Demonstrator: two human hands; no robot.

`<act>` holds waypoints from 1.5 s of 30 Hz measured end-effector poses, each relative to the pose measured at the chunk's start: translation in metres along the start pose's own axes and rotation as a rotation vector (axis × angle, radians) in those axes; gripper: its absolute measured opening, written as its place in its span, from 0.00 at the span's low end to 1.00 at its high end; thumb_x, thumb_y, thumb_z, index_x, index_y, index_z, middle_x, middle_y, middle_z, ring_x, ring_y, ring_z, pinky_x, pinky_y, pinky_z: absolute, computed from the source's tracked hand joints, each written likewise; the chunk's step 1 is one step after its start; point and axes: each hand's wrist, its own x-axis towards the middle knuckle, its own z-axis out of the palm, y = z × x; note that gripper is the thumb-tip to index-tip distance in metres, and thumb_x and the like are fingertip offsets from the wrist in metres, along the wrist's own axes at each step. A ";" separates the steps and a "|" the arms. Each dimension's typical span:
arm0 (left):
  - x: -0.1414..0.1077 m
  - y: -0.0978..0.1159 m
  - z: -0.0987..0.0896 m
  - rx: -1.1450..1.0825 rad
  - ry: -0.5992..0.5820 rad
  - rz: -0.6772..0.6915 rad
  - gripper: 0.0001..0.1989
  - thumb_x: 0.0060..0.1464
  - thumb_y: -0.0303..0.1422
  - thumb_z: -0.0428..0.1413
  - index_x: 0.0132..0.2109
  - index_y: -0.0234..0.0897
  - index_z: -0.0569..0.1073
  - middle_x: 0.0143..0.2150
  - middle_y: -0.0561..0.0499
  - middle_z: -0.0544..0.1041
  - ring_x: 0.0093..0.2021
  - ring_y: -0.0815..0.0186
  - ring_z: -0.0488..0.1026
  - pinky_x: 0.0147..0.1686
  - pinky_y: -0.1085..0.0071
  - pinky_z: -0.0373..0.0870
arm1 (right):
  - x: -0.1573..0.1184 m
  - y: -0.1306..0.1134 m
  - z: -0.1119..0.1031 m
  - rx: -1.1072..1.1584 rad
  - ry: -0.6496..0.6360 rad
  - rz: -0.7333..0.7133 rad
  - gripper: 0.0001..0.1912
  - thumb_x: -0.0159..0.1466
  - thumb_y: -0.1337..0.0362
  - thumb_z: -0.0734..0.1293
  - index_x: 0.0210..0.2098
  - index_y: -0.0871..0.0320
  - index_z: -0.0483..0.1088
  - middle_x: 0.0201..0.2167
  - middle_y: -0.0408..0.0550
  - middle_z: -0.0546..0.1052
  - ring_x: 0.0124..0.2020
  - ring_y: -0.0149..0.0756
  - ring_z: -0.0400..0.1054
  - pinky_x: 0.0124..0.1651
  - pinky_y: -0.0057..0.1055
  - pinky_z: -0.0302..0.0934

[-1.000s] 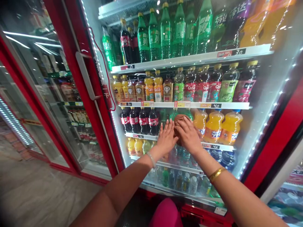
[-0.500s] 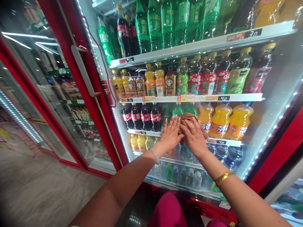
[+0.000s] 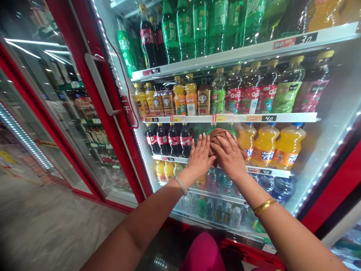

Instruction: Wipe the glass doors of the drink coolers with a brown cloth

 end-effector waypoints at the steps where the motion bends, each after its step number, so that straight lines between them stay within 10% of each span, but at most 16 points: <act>1: -0.007 0.001 0.004 -0.002 -0.014 0.018 0.44 0.70 0.47 0.48 0.79 0.28 0.39 0.81 0.39 0.42 0.81 0.55 0.35 0.79 0.47 0.45 | -0.011 -0.007 0.004 0.004 0.005 0.016 0.25 0.70 0.67 0.64 0.67 0.51 0.66 0.70 0.54 0.66 0.80 0.53 0.39 0.78 0.62 0.49; 6: -0.040 -0.021 0.023 0.026 -0.075 0.018 0.42 0.69 0.44 0.51 0.78 0.27 0.44 0.81 0.38 0.45 0.81 0.54 0.39 0.79 0.47 0.47 | -0.026 -0.040 0.027 0.029 -0.008 -0.058 0.24 0.72 0.69 0.61 0.66 0.55 0.66 0.66 0.55 0.71 0.81 0.51 0.35 0.78 0.62 0.49; 14: -0.012 -0.055 0.001 -0.027 0.056 -0.101 0.43 0.69 0.40 0.51 0.79 0.28 0.39 0.81 0.35 0.39 0.81 0.50 0.32 0.78 0.40 0.44 | 0.045 -0.029 0.029 0.051 -0.020 -0.140 0.23 0.73 0.66 0.61 0.66 0.47 0.67 0.69 0.47 0.69 0.80 0.45 0.40 0.79 0.61 0.45; 24: -0.055 -0.058 0.024 -0.078 -0.047 -0.035 0.42 0.67 0.36 0.51 0.79 0.30 0.40 0.81 0.39 0.44 0.81 0.55 0.35 0.79 0.45 0.42 | -0.014 -0.086 0.062 0.146 0.064 0.097 0.28 0.71 0.70 0.62 0.68 0.46 0.65 0.67 0.49 0.69 0.81 0.48 0.36 0.80 0.65 0.41; 31: -0.056 -0.092 0.010 -0.140 0.084 -0.227 0.46 0.67 0.30 0.49 0.78 0.33 0.27 0.81 0.33 0.37 0.80 0.49 0.30 0.77 0.35 0.42 | 0.045 -0.096 0.074 0.224 -0.006 -0.003 0.28 0.74 0.67 0.59 0.71 0.41 0.60 0.71 0.43 0.67 0.80 0.39 0.40 0.80 0.55 0.47; 39: -0.051 -0.072 0.006 -0.430 0.152 -0.065 0.41 0.74 0.37 0.42 0.78 0.42 0.22 0.82 0.46 0.30 0.80 0.60 0.23 0.79 0.53 0.45 | 0.059 -0.106 0.075 0.284 0.102 0.085 0.38 0.74 0.64 0.57 0.78 0.43 0.37 0.79 0.46 0.49 0.81 0.43 0.34 0.79 0.60 0.48; 45: -0.042 -0.065 0.024 -0.240 0.048 -0.188 0.47 0.68 0.48 0.54 0.79 0.35 0.36 0.82 0.41 0.35 0.79 0.53 0.22 0.78 0.46 0.47 | 0.044 -0.080 0.037 0.419 -0.106 -0.081 0.40 0.72 0.61 0.60 0.78 0.51 0.41 0.77 0.56 0.54 0.79 0.50 0.47 0.78 0.61 0.50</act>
